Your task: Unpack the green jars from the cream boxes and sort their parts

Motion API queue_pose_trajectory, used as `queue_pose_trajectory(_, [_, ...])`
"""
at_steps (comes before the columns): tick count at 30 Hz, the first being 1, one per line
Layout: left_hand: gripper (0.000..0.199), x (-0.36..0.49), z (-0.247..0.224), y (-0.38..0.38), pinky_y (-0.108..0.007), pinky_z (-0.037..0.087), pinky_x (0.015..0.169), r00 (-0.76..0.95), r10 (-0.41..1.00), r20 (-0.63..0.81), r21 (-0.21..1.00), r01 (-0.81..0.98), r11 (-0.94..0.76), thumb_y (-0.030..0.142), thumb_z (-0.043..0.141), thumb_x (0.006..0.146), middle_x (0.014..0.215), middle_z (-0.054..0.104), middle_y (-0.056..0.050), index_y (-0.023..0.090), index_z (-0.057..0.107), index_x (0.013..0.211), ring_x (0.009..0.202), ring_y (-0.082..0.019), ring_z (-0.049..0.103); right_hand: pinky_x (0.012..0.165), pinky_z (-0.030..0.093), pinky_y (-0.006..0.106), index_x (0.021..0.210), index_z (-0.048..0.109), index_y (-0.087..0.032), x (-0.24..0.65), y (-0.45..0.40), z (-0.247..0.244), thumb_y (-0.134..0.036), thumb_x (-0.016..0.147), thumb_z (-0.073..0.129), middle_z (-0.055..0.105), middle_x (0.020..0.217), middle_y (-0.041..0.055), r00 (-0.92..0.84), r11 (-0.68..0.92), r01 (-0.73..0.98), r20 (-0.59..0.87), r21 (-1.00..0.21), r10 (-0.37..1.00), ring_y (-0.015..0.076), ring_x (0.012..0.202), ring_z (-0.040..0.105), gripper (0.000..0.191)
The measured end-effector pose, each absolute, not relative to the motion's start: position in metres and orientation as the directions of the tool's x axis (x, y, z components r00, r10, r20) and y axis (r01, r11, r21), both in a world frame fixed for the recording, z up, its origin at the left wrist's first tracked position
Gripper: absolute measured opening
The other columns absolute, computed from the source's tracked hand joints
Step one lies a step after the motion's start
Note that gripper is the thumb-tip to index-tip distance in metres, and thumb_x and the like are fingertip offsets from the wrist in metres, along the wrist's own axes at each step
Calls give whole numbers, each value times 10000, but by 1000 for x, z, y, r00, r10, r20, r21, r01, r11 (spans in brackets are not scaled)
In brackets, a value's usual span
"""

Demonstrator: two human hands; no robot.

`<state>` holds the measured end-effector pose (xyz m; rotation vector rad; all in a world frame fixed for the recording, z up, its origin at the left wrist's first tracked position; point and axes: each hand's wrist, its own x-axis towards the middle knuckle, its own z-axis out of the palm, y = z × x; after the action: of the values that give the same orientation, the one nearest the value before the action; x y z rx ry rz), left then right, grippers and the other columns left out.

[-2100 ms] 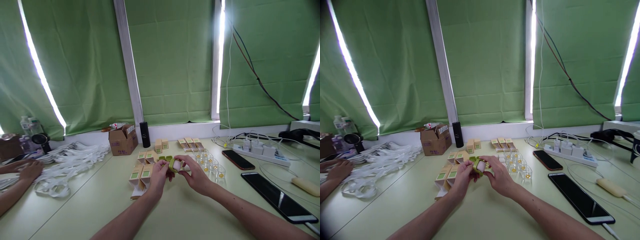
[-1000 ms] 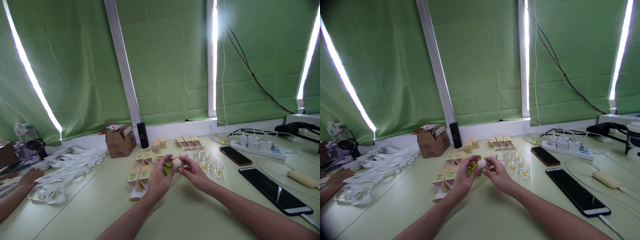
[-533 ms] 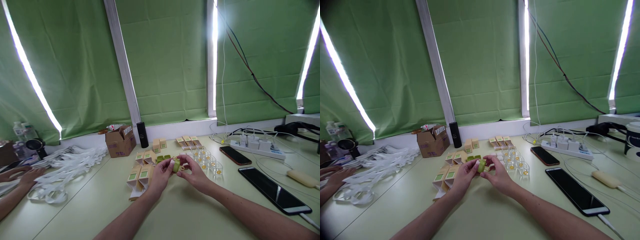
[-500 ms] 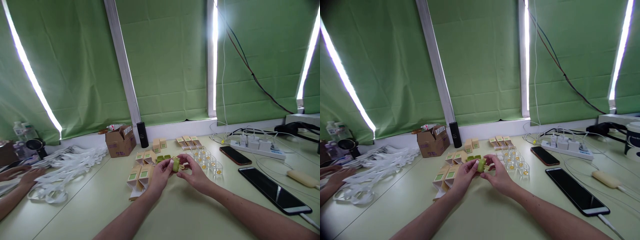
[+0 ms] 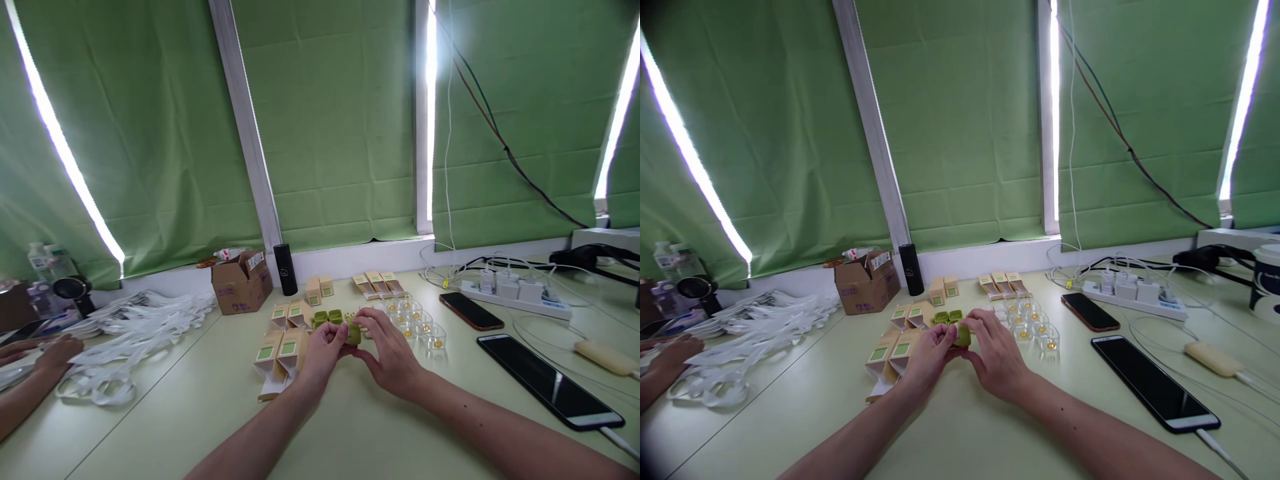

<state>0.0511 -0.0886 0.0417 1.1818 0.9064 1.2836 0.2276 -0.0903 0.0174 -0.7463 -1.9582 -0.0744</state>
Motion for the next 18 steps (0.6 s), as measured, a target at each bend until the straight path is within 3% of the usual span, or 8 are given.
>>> queue_pose_trajectory(7, [580, 53, 38, -88, -353, 620, 663, 105, 987, 123, 988, -103, -112, 692, 835, 645, 650, 610, 31, 188, 558, 718, 613, -181, 681, 983, 566, 520, 1335, 474, -271, 227, -88, 15, -182, 958, 573, 587, 1323, 140, -354, 806, 530, 796, -263, 492, 324, 1240, 591, 400])
queue_pose_trajectory(11, [575, 49, 38, -87, -351, 600, 675, 117, 959, 259, 966, -14, -259, 742, 683, 789, 701, 626, -20, 177, 585, 757, 655, -189, 662, 987, 572, 512, 1345, 480, -272, 227, -87, 15, -187, 963, 566, 589, 1330, 142, -303, 812, 453, 793, -368, 529, 316, 1248, 592, 401])
queue_pose_trajectory(15, [313, 38, 41, -90, -363, 571, 850, 100, 816, 569, 774, 269, -573, 475, 666, 930, 1022, 680, -96, 189, 636, 1055, 936, -225, 670, 895, 612, 462, 1310, 526, -270, 226, -85, 17, -210, 946, 598, 614, 1302, 134, -225, 789, 370, 776, -491, 589, 297, 1167, 630, 376])
queue_pose_trajectory(18, [349, 32, 42, -92, -426, 548, 974, 244, 678, 693, 564, 402, -721, 287, 681, 910, 1250, 614, -131, 225, 613, 1247, 1150, -273, 621, 873, 615, 433, 1273, 563, -265, 226, -85, 19, -231, 940, 614, 649, 1233, 109, -183, 762, 302, 750, -572, 635, 263, 1071, 661, 338])
